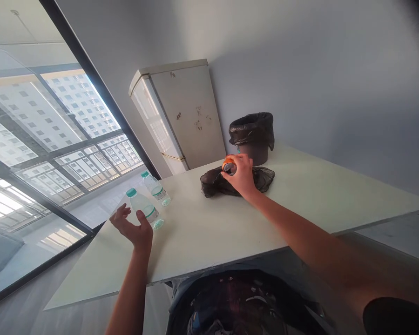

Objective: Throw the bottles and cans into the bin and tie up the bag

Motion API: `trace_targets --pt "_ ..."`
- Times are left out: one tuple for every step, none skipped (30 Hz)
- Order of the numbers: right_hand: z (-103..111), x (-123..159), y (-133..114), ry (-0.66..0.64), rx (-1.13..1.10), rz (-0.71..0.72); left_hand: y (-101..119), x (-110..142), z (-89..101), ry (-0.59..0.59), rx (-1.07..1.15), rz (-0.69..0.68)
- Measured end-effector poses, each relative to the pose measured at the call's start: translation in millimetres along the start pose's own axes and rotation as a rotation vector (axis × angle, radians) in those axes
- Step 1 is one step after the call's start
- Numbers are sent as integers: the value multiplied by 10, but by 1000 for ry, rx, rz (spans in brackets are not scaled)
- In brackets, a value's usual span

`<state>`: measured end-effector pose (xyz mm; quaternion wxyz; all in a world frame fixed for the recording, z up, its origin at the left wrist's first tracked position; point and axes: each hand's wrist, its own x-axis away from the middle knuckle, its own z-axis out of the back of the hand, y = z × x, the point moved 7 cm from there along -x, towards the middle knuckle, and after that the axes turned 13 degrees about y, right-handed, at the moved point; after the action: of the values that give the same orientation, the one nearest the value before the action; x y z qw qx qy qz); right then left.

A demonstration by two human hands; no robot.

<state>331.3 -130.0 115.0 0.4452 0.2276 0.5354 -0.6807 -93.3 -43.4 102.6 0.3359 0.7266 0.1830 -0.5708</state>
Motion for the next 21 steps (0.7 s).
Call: trace_targets --pt "6 4 -17 7 -42 -6 25 12 12 13 0 -42" --pt "17 7 -33 24 -89 -14 62 26 21 26 3 -85" --pt "37 10 -45 54 -140 -21 112 40 25 36 7 -130" --pt "64 12 -54 96 -194 -25 181 54 22 40 15 -178" --pt "94 15 -61 143 -253 -26 268 66 11 36 30 -229" --pt "122 20 -65 186 -316 -26 374 75 -11 17 55 -282" --pt "142 26 -63 218 -381 -31 496 83 -47 -19 92 -331" --pt "148 32 -53 232 -449 -47 626 87 -97 -74 139 -367" --pt "133 39 -38 219 -520 -77 758 90 -163 -150 193 -381" --pt "98 48 -22 179 -598 -117 878 91 -248 -245 244 -360" --pt "50 59 -11 124 -682 -161 984 96 -348 -349 283 -307" --pt "-2 75 -11 61 -765 -199 1079 108 -457 -453 312 -234" --pt "-51 94 -24 -3 -844 -226 1166 135 -573 -556 330 -155" --pt "-92 115 -49 -64 -911 -238 1254 166 -678 -635 348 -87" --pt "-122 137 -83 -116 -965 -238 1344 203 -778 -701 365 -38" --pt "-144 160 -122 -161 -1004 -227 1439 241 -869 -752 387 -12" --pt "-162 184 -164 -205 -1030 -214 1529 281 -956 -795 404 -5" --pt "-176 206 -204 -244 -1046 -201 1612 326 -1042 -840 415 -14" --pt "-187 223 -238 -277 -1057 -188 1678 372 -1126 -881 422 -25" --pt "-194 232 -260 -299 -1067 -180 1720 415 -1207 -913 425 -30" --pt "-198 227 -266 -307 -1071 -174 1736 446 -1286 -928 426 -25"
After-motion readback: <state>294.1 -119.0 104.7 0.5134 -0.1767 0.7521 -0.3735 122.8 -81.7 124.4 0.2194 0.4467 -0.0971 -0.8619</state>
